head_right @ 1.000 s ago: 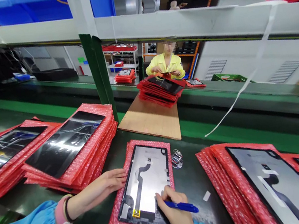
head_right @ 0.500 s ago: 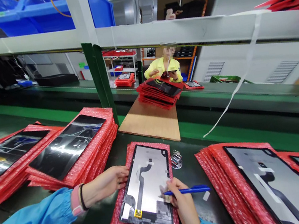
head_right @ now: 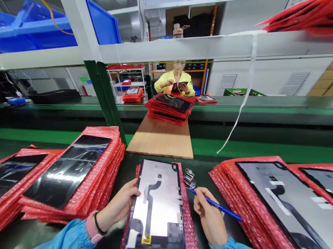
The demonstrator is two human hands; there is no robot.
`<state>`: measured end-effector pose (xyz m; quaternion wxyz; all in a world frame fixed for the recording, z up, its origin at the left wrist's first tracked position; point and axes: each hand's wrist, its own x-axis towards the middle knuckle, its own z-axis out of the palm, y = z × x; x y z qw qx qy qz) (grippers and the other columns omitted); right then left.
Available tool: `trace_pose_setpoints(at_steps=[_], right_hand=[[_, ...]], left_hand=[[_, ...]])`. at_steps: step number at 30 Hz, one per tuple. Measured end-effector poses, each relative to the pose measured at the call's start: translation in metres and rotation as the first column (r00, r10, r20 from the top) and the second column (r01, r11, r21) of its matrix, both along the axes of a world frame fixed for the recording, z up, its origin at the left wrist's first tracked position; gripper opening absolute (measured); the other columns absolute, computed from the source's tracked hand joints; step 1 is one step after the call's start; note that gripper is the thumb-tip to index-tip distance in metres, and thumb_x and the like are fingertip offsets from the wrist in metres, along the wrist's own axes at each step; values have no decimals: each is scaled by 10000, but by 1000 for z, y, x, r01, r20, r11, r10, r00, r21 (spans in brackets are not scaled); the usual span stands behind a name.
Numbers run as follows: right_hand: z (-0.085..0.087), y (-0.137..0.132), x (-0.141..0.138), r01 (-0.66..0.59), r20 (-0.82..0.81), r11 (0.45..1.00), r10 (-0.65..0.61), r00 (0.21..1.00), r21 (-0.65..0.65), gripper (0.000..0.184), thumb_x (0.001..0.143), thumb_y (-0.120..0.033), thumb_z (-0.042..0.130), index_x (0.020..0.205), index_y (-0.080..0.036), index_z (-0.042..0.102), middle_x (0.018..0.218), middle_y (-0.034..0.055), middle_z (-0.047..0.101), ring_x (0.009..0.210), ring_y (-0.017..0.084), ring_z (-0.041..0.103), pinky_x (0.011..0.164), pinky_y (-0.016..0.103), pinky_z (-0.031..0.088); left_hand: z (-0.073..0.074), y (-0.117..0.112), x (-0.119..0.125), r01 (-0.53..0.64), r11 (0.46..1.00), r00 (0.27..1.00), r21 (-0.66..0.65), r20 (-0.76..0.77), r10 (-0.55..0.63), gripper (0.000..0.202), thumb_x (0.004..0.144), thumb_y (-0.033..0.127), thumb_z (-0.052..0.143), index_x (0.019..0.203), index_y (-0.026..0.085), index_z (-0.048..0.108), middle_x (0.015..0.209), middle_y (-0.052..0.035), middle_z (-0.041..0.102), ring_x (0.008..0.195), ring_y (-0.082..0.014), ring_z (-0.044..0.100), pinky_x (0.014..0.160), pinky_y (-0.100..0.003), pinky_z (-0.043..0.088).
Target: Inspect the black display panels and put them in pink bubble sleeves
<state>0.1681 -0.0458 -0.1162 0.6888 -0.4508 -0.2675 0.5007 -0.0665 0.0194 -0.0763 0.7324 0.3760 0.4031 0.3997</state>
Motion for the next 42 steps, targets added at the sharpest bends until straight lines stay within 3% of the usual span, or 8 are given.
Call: trace_pose_setpoints(at_steps=[5, 9, 13, 20, 25, 28, 32, 42], right_hand=[[18, -3, 4, -26, 72, 999, 28, 997, -18, 472, 738, -550, 723, 1071, -226, 638, 860, 50, 726, 681, 141, 639, 552, 218, 490], [41, -6, -5, -141, 101, 989, 144, 984, -36, 502, 728, -543, 731, 1071, -181, 672, 775, 92, 735, 717, 213, 680, 632, 306, 541], [75, -4, -12, -181, 268, 983, 169, 948, 24, 496, 728, -546, 717, 1091, -212, 672, 841, 67, 723, 710, 195, 636, 653, 321, 527], [126, 12, -16, -3, 558, 988, -86, 826, 157, 210, 721, -374, 747, 722, -196, 636, 520, -67, 439, 515, 85, 342, 481, 212, 316], [136, 21, -12, 9, 482, 984, -94, 871, 176, 272, 690, -433, 774, 810, -207, 681, 685, -7, 624, 620, 136, 535, 548, 229, 432], [138, 26, -3, -13, 336, 988, -39, 941, 151, 405, 592, -448, 843, 916, -233, 731, 908, 57, 720, 757, 209, 651, 592, 270, 525], [141, 38, 2, -7, 149, 991, -14, 989, 136, 393, 463, -359, 923, 806, -251, 766, 779, 26, 734, 625, 158, 647, 512, 217, 524], [143, 56, -12, -219, 134, 964, 200, 971, 151, 317, 635, -332, 834, 926, -222, 770, 789, 75, 756, 705, 231, 708, 632, 315, 567]], left_hand=[[33, 4, -14, -73, 991, 996, 116, -39, 78, 291, 639, 177, 709, 928, 141, 705, 876, -33, 752, 710, -164, 660, 625, -228, 472], [60, 4, -11, -119, 955, 992, 270, -17, 129, 312, 715, 228, 712, 1017, 154, 708, 937, -38, 762, 744, -177, 684, 669, -242, 506], [80, 5, 0, -129, 926, 991, 356, 84, 106, 400, 747, 280, 713, 1123, 153, 663, 944, -55, 764, 715, -184, 701, 647, -246, 528], [103, 11, 13, -146, 853, 988, 501, 121, 98, 489, 773, 303, 696, 1230, 172, 580, 1153, -73, 709, 971, -235, 686, 685, -232, 524], [114, 24, 16, -76, 765, 997, 640, 38, 68, 525, 725, 182, 746, 1221, 215, 578, 1249, -30, 662, 1190, -237, 578, 977, -261, 442], [118, 34, 16, -82, 769, 994, 635, 106, 18, 522, 724, 181, 742, 1214, 218, 566, 1259, -37, 654, 1204, -255, 567, 952, -280, 458], [122, 44, 13, -105, 763, 990, 637, 141, 18, 540, 727, 161, 729, 1235, 221, 553, 1263, -32, 649, 1207, -243, 563, 957, -274, 452], [122, 61, 5, -139, 786, 987, 603, 151, 58, 506, 698, 160, 741, 1184, 194, 601, 1205, -41, 674, 1164, -251, 582, 928, -282, 471]])
